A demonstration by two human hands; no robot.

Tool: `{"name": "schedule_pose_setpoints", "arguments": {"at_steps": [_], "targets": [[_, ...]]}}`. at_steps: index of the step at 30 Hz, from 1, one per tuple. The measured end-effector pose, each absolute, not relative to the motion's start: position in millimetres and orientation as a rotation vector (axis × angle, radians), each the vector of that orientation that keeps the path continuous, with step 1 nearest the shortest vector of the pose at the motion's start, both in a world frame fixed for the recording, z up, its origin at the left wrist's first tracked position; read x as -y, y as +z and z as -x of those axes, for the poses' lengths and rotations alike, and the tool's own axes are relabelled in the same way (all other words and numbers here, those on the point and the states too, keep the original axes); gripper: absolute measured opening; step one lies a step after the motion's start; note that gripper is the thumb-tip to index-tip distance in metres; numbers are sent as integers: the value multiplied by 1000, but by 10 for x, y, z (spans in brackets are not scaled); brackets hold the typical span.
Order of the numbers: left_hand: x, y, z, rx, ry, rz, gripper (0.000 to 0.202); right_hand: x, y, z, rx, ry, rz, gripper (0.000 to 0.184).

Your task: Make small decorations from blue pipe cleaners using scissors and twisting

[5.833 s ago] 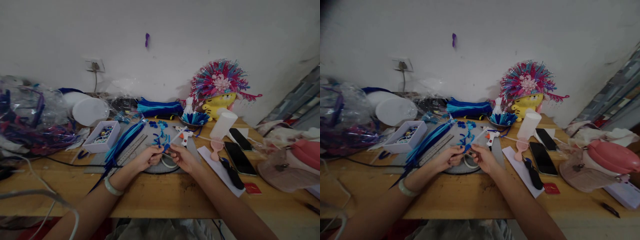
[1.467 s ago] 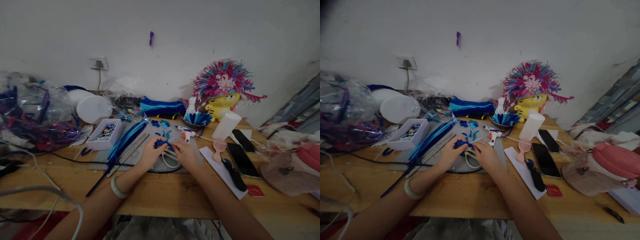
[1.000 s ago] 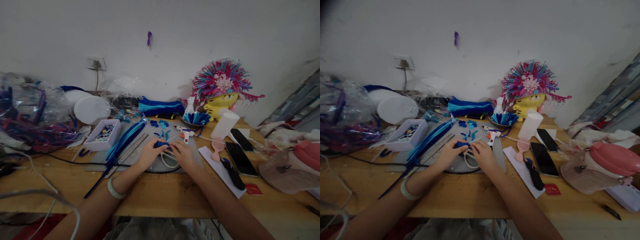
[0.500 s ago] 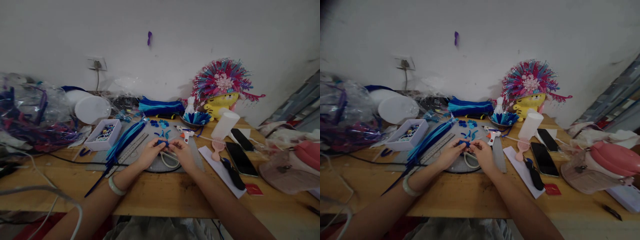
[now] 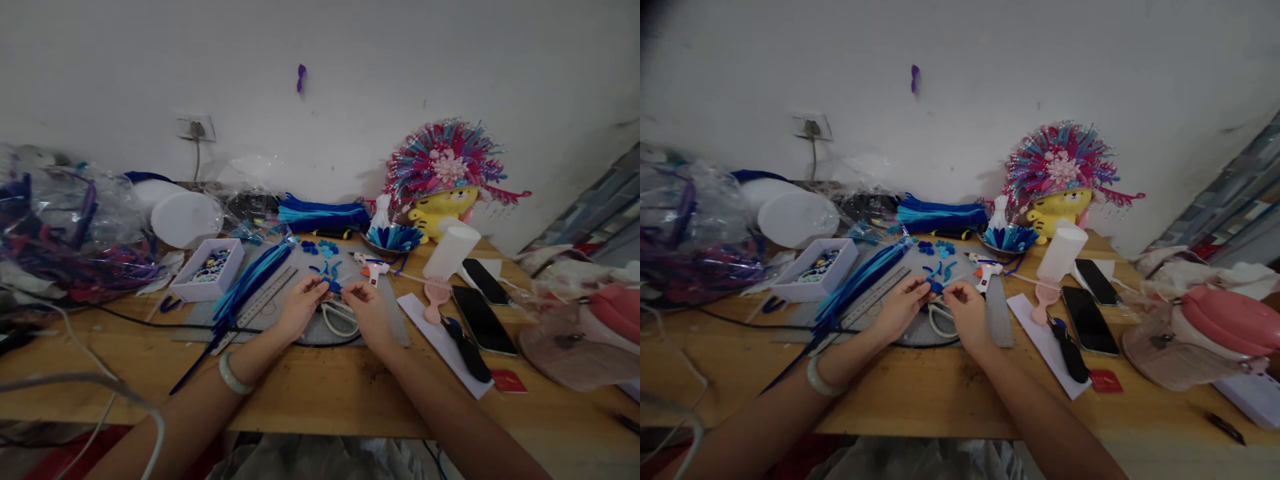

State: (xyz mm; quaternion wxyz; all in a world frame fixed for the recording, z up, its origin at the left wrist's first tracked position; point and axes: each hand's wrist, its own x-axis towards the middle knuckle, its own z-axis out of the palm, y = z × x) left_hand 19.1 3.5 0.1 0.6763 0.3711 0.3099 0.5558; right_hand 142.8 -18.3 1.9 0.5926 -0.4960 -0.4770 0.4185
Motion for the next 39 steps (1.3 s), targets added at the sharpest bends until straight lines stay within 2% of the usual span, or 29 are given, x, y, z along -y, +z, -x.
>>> {"name": "schedule_pose_setpoints", "arguments": {"at_steps": [16,22,27,33,39], "targets": [[-44,-37,-169,-744,1094,-970,24,188,-3,-1409,1273,939,1154,8],[-75,-28,-113,-761,966,-1056,22,102,-52,-1493,1419,1131,1159,23],[-95,-6,-48,-803,857,-1123,21,117,-21,-1548,1607,1151,1158,31],[-118,-14,1,-792,719,-1165,20,147,32,-1601,1822,1001,1173,21],[-105,-20,-27,-799,726,-1284,22,149,55,-1636,1960,880,1158,15]]}}
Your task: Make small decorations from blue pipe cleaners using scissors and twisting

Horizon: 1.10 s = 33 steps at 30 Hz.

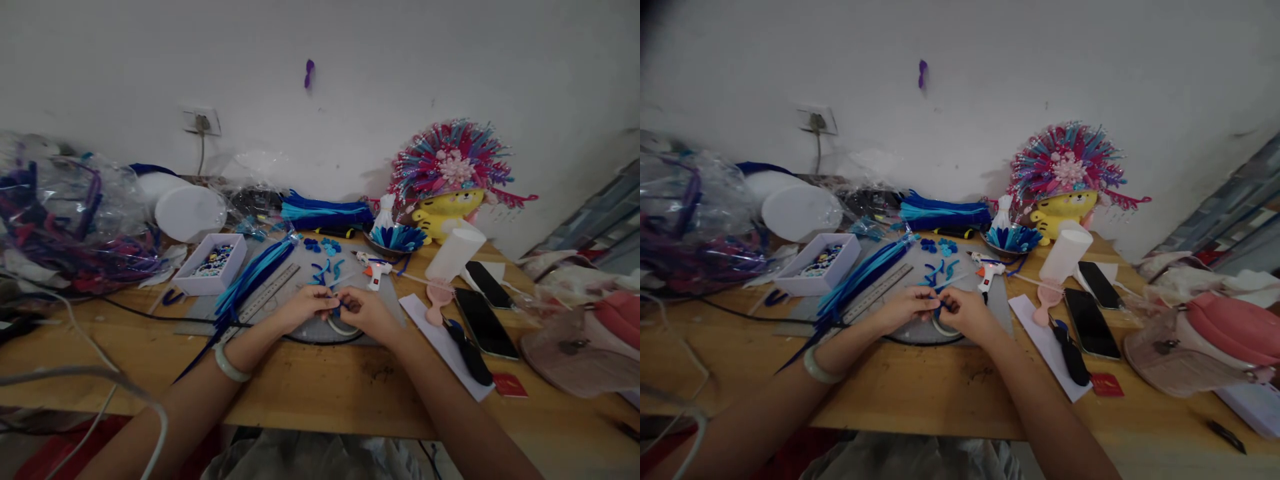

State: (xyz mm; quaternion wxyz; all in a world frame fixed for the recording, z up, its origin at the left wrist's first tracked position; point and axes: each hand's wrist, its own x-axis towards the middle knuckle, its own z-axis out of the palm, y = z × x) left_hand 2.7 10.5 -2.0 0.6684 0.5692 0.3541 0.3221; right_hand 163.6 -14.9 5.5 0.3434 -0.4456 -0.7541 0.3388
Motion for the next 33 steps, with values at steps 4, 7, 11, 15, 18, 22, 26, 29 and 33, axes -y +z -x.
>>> {"name": "schedule_pose_setpoints", "arguments": {"at_steps": [4,7,11,15,18,22,26,29,33], "targets": [[-124,-12,-45,-816,820,-1361,21,163,41,-1606,1927,877,1164,6],[-151,-7,-28,-800,848,-1420,21,177,32,-1570,1873,928,1171,7],[-169,17,17,-789,844,-1548,15,184,40,-1552,1858,878,1177,7],[-169,41,32,-783,788,-1556,10,182,58,-1550,1924,718,1118,8],[-176,33,20,-838,814,-1614,9,181,59,-1522,1939,710,1158,6],[-186,37,34,-879,845,-1636,10,188,51,-1473,1898,758,1224,5],[-203,98,119,-750,689,-1765,12,211,57,-1471,1901,776,1178,4],[-222,127,174,-743,598,-1976,14,219,54,-1487,1936,768,1141,4],[-214,133,173,-776,662,-2396,14,195,25,-1493,1920,779,1180,3]]}}
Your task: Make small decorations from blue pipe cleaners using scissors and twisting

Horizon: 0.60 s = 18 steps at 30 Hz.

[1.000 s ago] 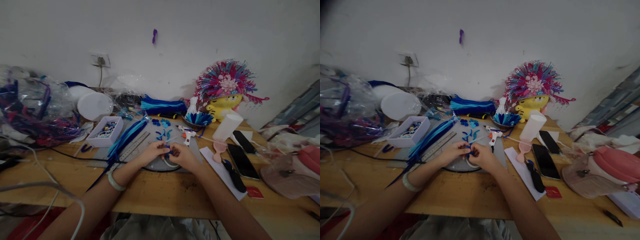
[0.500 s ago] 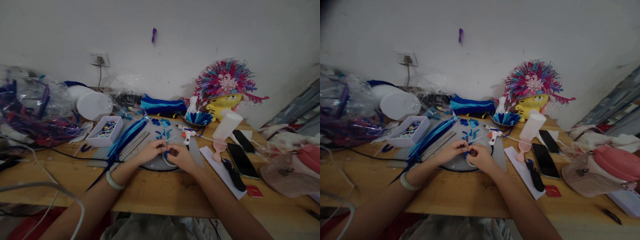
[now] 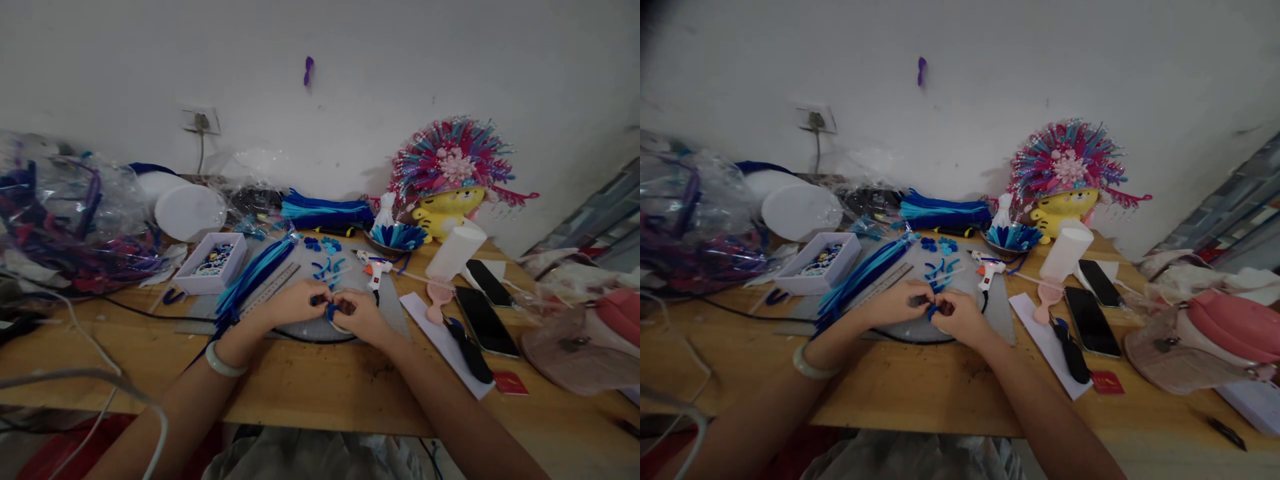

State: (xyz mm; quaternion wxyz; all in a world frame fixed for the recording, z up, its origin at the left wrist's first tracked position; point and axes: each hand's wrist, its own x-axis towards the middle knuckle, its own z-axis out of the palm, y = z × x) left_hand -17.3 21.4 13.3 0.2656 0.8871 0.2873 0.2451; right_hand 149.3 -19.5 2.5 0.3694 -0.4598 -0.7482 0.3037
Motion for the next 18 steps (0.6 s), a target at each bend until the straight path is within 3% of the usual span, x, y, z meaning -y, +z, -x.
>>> {"name": "schedule_pose_setpoints", "arguments": {"at_steps": [6,18], "targets": [[-135,210,137,-952,689,-2821,10,169,50,-1460,1807,878,1249,3],[-267,132,230,-1266,888,-2816,7,211,67,-1459,1652,1083,1161,5]]}}
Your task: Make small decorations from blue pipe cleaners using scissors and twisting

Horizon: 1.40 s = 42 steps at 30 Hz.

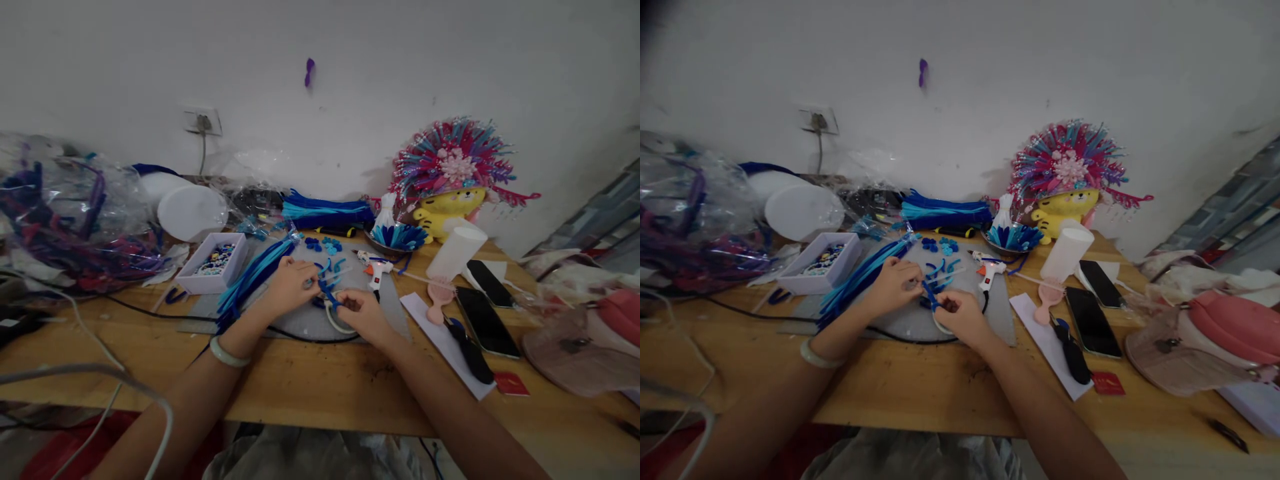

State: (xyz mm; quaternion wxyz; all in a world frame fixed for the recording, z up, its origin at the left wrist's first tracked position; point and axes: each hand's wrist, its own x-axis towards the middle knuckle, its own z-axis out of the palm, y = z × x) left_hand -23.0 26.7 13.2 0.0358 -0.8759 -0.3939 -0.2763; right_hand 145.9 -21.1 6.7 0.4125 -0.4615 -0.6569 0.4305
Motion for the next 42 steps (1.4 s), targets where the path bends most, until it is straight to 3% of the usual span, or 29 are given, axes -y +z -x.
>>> {"name": "schedule_pose_setpoints", "arguments": {"at_steps": [13,19,24,29,35,42], "targets": [[-348,121,147,1467,-836,2752,9,266,119,-1405,1415,1326,1151,8],[-283,64,121,1553,-838,2659,7,256,117,-1399,903,1602,932,7],[-124,44,81,1266,-1058,2421,22,198,127,-1446,587,1785,751,11],[-38,11,73,738,-1040,2363,19,172,130,-1477,415,2006,643,10],[-120,-13,150,749,-1080,2411,19,191,120,-1491,337,2183,469,11],[-160,-7,185,710,-880,2514,27,165,131,-1538,265,2246,476,17]]}}
